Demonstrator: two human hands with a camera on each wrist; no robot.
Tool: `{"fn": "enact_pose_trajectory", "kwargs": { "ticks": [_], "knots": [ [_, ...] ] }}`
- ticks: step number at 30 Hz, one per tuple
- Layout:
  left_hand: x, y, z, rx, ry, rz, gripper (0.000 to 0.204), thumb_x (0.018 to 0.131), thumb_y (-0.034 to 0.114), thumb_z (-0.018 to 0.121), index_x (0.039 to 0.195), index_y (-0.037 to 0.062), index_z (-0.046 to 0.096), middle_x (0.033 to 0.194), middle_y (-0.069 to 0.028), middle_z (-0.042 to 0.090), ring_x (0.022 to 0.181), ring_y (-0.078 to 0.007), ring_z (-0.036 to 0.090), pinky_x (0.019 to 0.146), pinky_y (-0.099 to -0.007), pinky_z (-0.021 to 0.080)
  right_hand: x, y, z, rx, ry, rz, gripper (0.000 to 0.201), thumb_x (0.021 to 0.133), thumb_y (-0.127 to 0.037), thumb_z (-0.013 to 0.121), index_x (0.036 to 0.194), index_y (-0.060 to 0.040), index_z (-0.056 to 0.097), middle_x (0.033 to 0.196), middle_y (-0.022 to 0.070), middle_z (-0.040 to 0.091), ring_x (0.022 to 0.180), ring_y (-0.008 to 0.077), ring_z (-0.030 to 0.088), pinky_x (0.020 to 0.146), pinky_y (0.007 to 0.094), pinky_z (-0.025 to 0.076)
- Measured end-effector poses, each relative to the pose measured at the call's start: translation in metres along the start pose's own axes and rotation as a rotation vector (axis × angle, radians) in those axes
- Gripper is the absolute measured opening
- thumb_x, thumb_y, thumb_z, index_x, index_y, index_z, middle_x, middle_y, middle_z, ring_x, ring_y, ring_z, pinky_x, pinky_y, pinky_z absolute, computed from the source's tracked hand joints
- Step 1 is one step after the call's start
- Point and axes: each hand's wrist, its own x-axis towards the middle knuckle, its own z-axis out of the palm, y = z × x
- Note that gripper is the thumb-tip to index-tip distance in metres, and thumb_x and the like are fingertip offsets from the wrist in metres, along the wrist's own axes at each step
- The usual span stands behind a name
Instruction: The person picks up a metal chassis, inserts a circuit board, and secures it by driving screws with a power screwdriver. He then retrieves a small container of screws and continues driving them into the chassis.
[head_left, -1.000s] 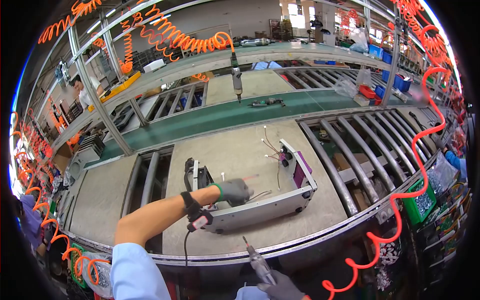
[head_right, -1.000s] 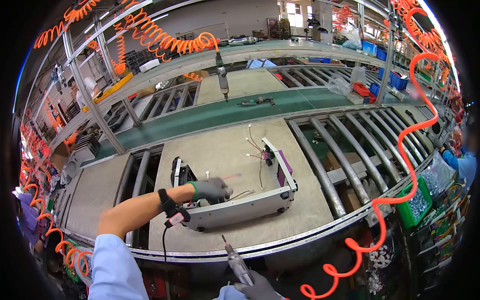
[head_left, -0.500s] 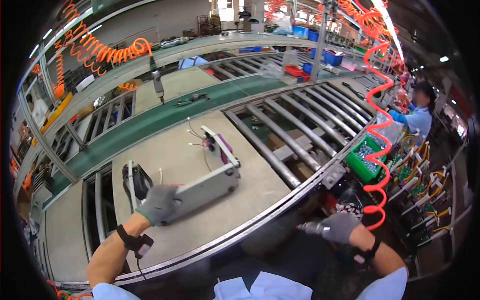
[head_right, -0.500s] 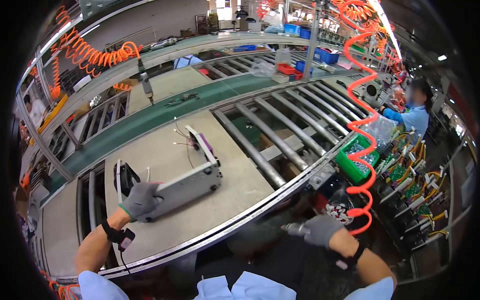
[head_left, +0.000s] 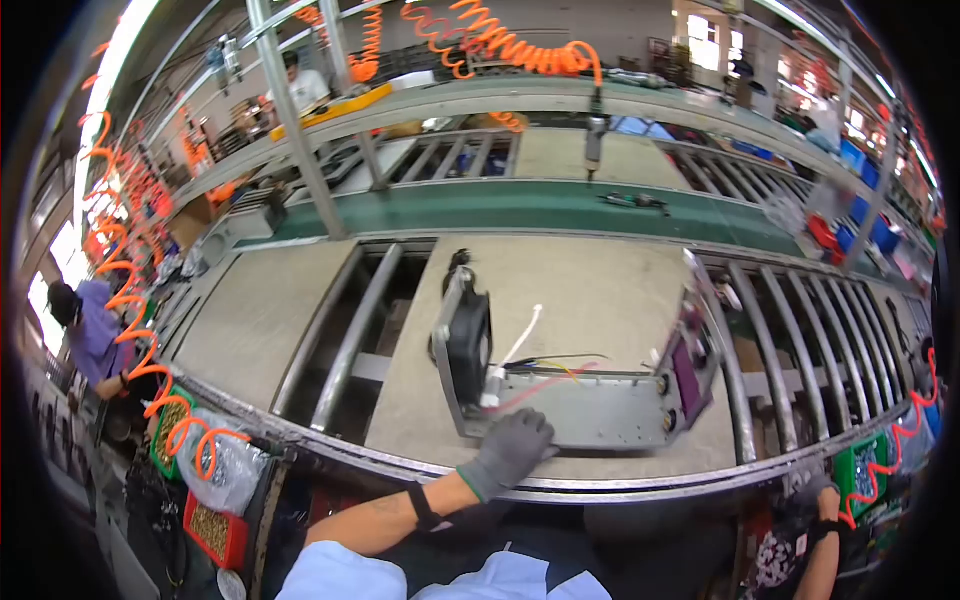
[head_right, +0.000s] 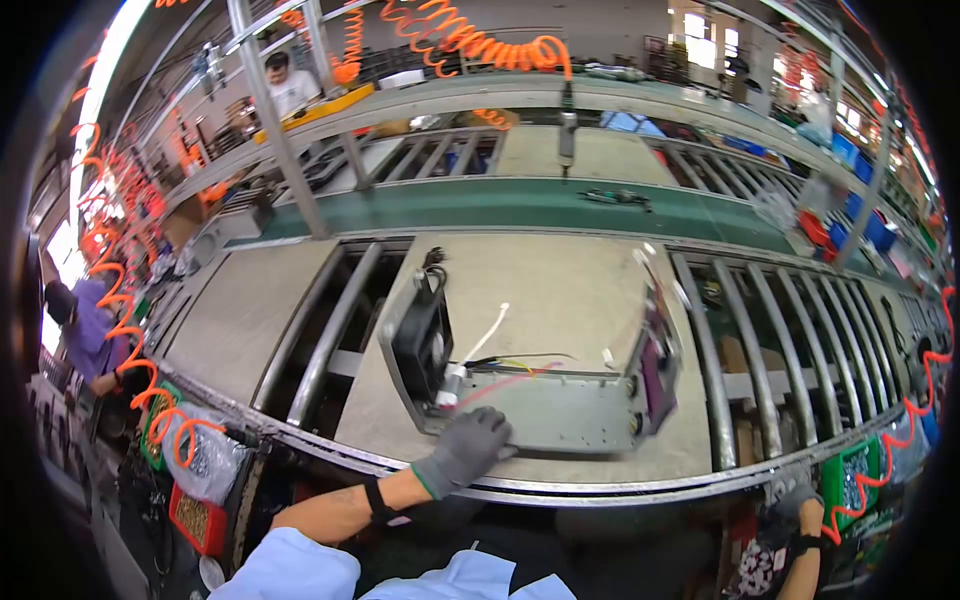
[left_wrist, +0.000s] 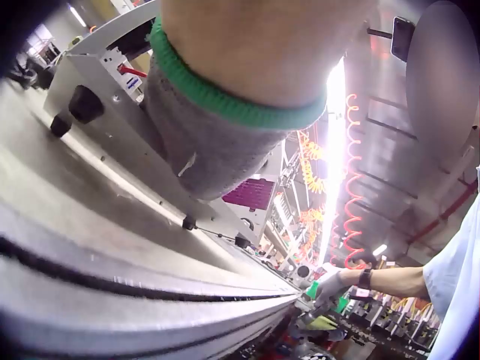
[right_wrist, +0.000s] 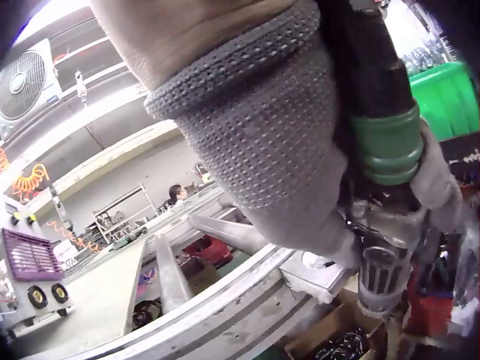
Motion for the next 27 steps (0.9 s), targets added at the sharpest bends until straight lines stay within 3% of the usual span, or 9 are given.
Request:
{"fn": "enact_pose_trajectory", "kwargs": {
  "ticks": [2, 7, 11, 13, 15, 20, 24, 25, 27],
  "knots": [
    [-0.013, 0.012, 0.008, -0.003, -0.104, -0.148, 0.034, 0.084, 0.036, 0.075, 0.095, 0.0070, 0.063, 0.101, -0.0122, 0.064, 0.093, -0.0289, 0.066, 0.074, -0.0419, 0.056, 0.003, 0.005, 0.006, -0.011, -0.056, 0.090, 0.064, 0.076, -0.048, 0.079, 0.119, -0.0009, 0.070, 0.124, 0.0242, 0.069, 0.118, 0.0383, 0.065, 0.103, 0.0440, 0.051],
    [-0.015, 0.024, -0.002, -0.093, 0.094, -0.168, 0.036, 0.084, 0.031, 0.076, 0.104, 0.0043, 0.062, 0.122, -0.0183, 0.063, 0.110, -0.0347, 0.064, 0.090, -0.0437, 0.056, -0.012, -0.005, -0.005, 0.017, -0.086, 0.258, 0.060, 0.077, -0.045, 0.078, 0.115, 0.0002, 0.071, 0.123, 0.0249, 0.069, 0.118, 0.0392, 0.064, 0.104, 0.0443, 0.051],
    [-0.001, 0.024, -0.010, -0.143, 0.085, -0.245, 0.035, 0.085, 0.029, 0.076, 0.105, 0.0041, 0.062, 0.123, -0.0180, 0.063, 0.114, -0.0347, 0.062, 0.091, -0.0423, 0.055, -0.053, -0.074, -0.010, 0.020, 0.637, -0.112, 0.044, 0.080, -0.044, 0.074, 0.097, -0.0029, 0.075, 0.098, 0.0239, 0.073, 0.099, 0.0422, 0.070, 0.089, 0.0506, 0.055],
    [0.008, 0.030, -0.027, -0.249, 0.011, -0.299, 0.036, 0.085, 0.029, 0.076, 0.105, 0.0033, 0.061, 0.123, -0.0183, 0.063, 0.111, -0.0346, 0.062, 0.094, -0.0429, 0.053, -0.093, -0.139, -0.046, 0.050, 0.428, -0.206, 0.038, 0.082, -0.041, 0.072, 0.092, -0.0040, 0.075, 0.093, 0.0213, 0.073, 0.092, 0.0423, 0.070, 0.082, 0.0498, 0.055],
    [0.024, 0.036, -0.045, -0.001, 0.225, -0.339, 0.036, 0.086, 0.032, 0.076, 0.104, 0.0036, 0.062, 0.111, -0.0176, 0.066, 0.101, -0.0336, 0.065, 0.099, -0.0445, 0.050, -0.147, -0.208, -0.077, 0.250, 0.440, -0.479, 0.035, 0.081, -0.038, 0.073, 0.092, -0.0051, 0.076, 0.093, 0.0194, 0.073, 0.088, 0.0402, 0.071, 0.081, 0.0487, 0.056],
    [-0.012, 0.033, -0.029, -0.043, 0.100, -0.272, 0.035, 0.088, 0.041, 0.073, 0.089, 0.0076, 0.065, 0.069, -0.0116, 0.063, 0.078, -0.0310, 0.066, 0.106, -0.0508, 0.044, -0.214, -0.346, -0.137, 0.657, 0.615, -0.897, 0.021, 0.087, -0.016, 0.070, 0.104, -0.0047, 0.073, 0.091, 0.0162, 0.071, 0.084, 0.0359, 0.071, 0.077, 0.0430, 0.056],
    [-0.087, 0.044, -0.036, -0.128, 0.056, -0.260, 0.033, 0.092, 0.039, 0.069, 0.084, 0.0072, 0.063, 0.068, -0.0102, 0.059, 0.077, -0.0300, 0.066, 0.114, -0.0528, 0.040, -0.223, -0.438, -0.167, 0.841, 0.643, -1.206, 0.021, 0.089, -0.009, 0.066, 0.108, -0.0029, 0.072, 0.097, 0.0191, 0.071, 0.089, 0.0357, 0.071, 0.079, 0.0404, 0.056],
    [-0.107, 0.042, -0.038, -0.162, -0.017, -0.325, 0.031, 0.093, 0.037, 0.068, 0.094, 0.0058, 0.065, 0.082, -0.0123, 0.064, 0.086, -0.0307, 0.066, 0.117, -0.0544, 0.037, -0.205, -0.460, -0.164, 0.885, 0.562, -1.279, 0.024, 0.090, -0.010, 0.065, 0.111, -0.0015, 0.072, 0.102, 0.0219, 0.071, 0.093, 0.0367, 0.071, 0.081, 0.0393, 0.056],
    [-0.149, 0.043, -0.024, -0.098, 0.233, -0.380, 0.035, 0.092, 0.035, 0.068, 0.108, 0.0047, 0.065, 0.098, -0.0134, 0.065, 0.099, -0.0308, 0.065, 0.118, -0.0536, 0.036, -0.175, -0.498, -0.158, 0.894, 0.460, -1.226, 0.030, 0.092, -0.017, 0.065, 0.116, 0.0004, 0.071, 0.109, 0.0234, 0.072, 0.097, 0.0391, 0.070, 0.086, 0.0409, 0.055]
  ]
}}
